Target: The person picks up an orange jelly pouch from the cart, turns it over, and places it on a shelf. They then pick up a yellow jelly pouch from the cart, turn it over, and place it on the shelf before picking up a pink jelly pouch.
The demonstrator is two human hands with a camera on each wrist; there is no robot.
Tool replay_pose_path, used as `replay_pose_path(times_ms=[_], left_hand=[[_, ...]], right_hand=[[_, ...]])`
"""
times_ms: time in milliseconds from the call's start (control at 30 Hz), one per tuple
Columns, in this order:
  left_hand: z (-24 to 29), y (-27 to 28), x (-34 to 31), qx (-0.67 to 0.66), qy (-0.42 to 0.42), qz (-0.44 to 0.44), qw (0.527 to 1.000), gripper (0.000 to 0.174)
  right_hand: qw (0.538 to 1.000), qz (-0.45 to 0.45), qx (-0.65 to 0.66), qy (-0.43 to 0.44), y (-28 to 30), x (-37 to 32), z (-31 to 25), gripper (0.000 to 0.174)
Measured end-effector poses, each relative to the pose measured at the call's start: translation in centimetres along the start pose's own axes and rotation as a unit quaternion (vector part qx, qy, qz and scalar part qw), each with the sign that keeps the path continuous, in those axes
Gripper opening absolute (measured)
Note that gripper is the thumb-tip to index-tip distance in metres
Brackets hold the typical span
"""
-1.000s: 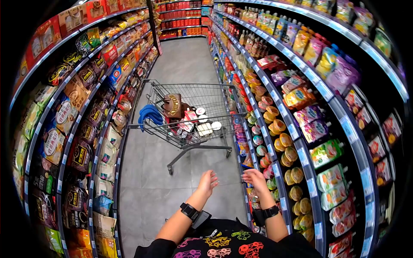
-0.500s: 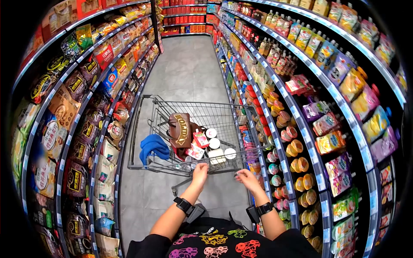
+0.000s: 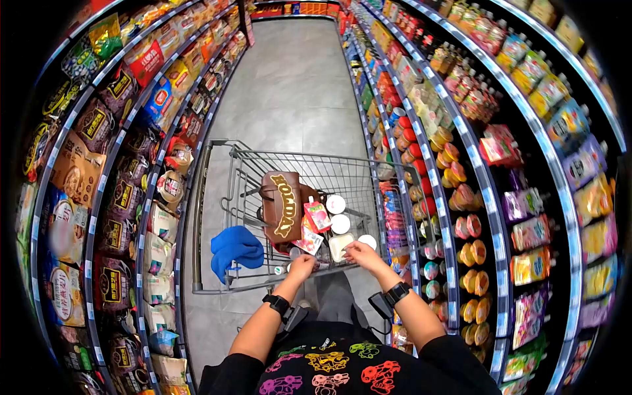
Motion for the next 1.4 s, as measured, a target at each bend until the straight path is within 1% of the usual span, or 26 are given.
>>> replay_pose_path(times_ms=[33, 67, 133, 167, 233, 300, 400, 433, 467, 500, 567, 600, 700, 733, 800, 833, 867, 933, 1000, 1033, 1100, 1167, 1200, 1233, 1267, 1400], left_hand=[[0.7, -0.3, -0.1, -0.018, 0.051, -0.027, 0.998, 0.028], [-1.9, -1.3, 2.2, -0.103, 0.076, -0.078, 0.989, 0.029], [-1.1, -1.1, 2.5, -0.151, 0.145, -0.039, 0.977, 0.022], [-0.3, -0.8, 2.3, -0.189, 0.183, -0.019, 0.964, 0.020], [-3.2, -1.5, 4.1, -0.193, 0.231, -0.047, 0.953, 0.015], [-4.5, -1.8, 5.2, -0.250, 0.266, 0.023, 0.931, 0.015], [-11.1, -3.1, 7.6, -0.290, 0.336, -0.008, 0.896, 0.013], [-12.0, -3.6, 7.9, -0.308, 0.357, -0.018, 0.882, 0.015], [-13.1, -3.6, 8.1, -0.300, 0.377, 0.021, 0.876, 0.015], [-13.5, -3.9, 8.5, -0.325, 0.368, 0.058, 0.869, 0.017], [-13.9, -4.3, 9.2, -0.373, 0.342, 0.135, 0.852, 0.022], [-14.0, -4.3, 9.3, -0.366, 0.367, 0.146, 0.843, 0.027], [-13.0, -3.9, 9.7, -0.333, 0.404, 0.165, 0.836, 0.026], [-13.3, -4.0, 10.2, -0.337, 0.394, 0.161, 0.840, 0.025], [-13.2, -4.0, 10.6, -0.343, 0.372, 0.153, 0.849, 0.024], [-13.4, -4.3, 10.6, -0.347, 0.386, 0.146, 0.842, 0.024], [-13.5, -4.6, 10.2, -0.351, 0.400, 0.140, 0.835, 0.023], [-12.8, -4.8, 9.4, -0.338, 0.437, 0.124, 0.825, 0.021], [-15.2, -5.2, 9.2, -0.371, 0.435, 0.115, 0.812, 0.032], [-15.3, -5.2, 9.3, -0.388, 0.432, 0.110, 0.806, 0.037], [-14.8, -4.3, 9.0, -0.341, 0.445, 0.112, 0.820, 0.034], [-13.4, -3.9, 9.0, -0.332, 0.431, 0.095, 0.834, 0.022], [-13.5, -3.9, 8.8, -0.326, 0.437, 0.095, 0.833, 0.022], [-13.4, -3.8, 9.0, -0.344, 0.409, 0.114, 0.837, 0.019], [-13.7, -3.9, 8.8, -0.347, 0.416, 0.113, 0.833, 0.018], [-15.8, -4.3, 8.7, -0.351, 0.422, 0.087, 0.832, 0.023]], right_hand=[[1.000, -0.009, -0.015, -0.026, 0.0, 1.7, 0.7, 0.022], [0.998, -0.023, -0.039, -0.036, -0.1, 3.5, 1.1, 0.022], [0.992, -0.052, -0.088, -0.071, -0.5, 7.5, 3.2, 0.022], [0.992, -0.053, -0.089, -0.066, -0.6, 9.2, 4.1, 0.022], [0.974, -0.067, -0.210, -0.049, -0.8, 12.9, 5.6, 0.023], [0.973, -0.044, -0.223, -0.044, -1.1, 15.5, 6.7, 0.024], [0.948, -0.051, -0.315, 0.003, -2.6, 18.4, 7.7, 0.026], [0.945, -0.088, -0.313, -0.003, -3.5, 18.8, 8.1, 0.027], [0.943, -0.097, -0.317, -0.011, -4.1, 19.4, 8.4, 0.027], [0.941, -0.106, -0.321, -0.019, -4.7, 19.8, 8.6, 0.028], [0.948, -0.087, -0.305, 0.021, -5.1, 20.4, 7.7, 0.032], [0.951, -0.077, -0.297, 0.042, -5.2, 20.7, 7.2, 0.035], [0.945, -0.107, -0.307, 0.027, -6.0, 21.6, 7.1, 0.045], [0.946, -0.116, -0.302, 0.027, -6.5, 22.0, 8.1, 0.052], [0.934, -0.119, -0.334, 0.034, -7.2, 22.0, 8.4, 0.054], [0.928, -0.120, -0.350, 0.041, -7.3, 22.2, 8.0, 0.055], [0.921, -0.138, -0.363, 0.015, -7.3, 21.9, 8.3, 0.054], [0.920, -0.124, -0.371, 0.012, -7.4, 22.1, 8.8, 0.051], [0.919, -0.108, -0.380, -0.011, -7.1, 22.4, 8.8, 0.046], [0.916, -0.101, -0.388, 0.002, -7.0, 22.4, 8.5, 0.045], [0.911, -0.102, -0.399, -0.002, -7.1, 22.5, 8.3, 0.045], [0.904, -0.092, -0.416, 0.025, -7.3, 22.4, 7.6, 0.045], [0.902, -0.090, -0.421, 0.023, -7.3, 22.5, 7.5, 0.044], [0.901, -0.087, -0.426, 0.020, -7.4, 22.6, 7.7, 0.043], [0.898, -0.071, -0.434, 0.018, -7.4, 22.8, 7.9, 0.037], [0.872, -0.107, -0.477, -0.004, -7.5, 22.8, 7.9, 0.023]])
Point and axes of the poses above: each hand's wrist, its own x-axis towards the middle knuckle, its own y-axis out of the back of the hand, z = x × y, the point moved 9 cm from there along x, towards the middle knuckle, and after that the axes turned 7 degrees about -x, right-handed, at the moved point
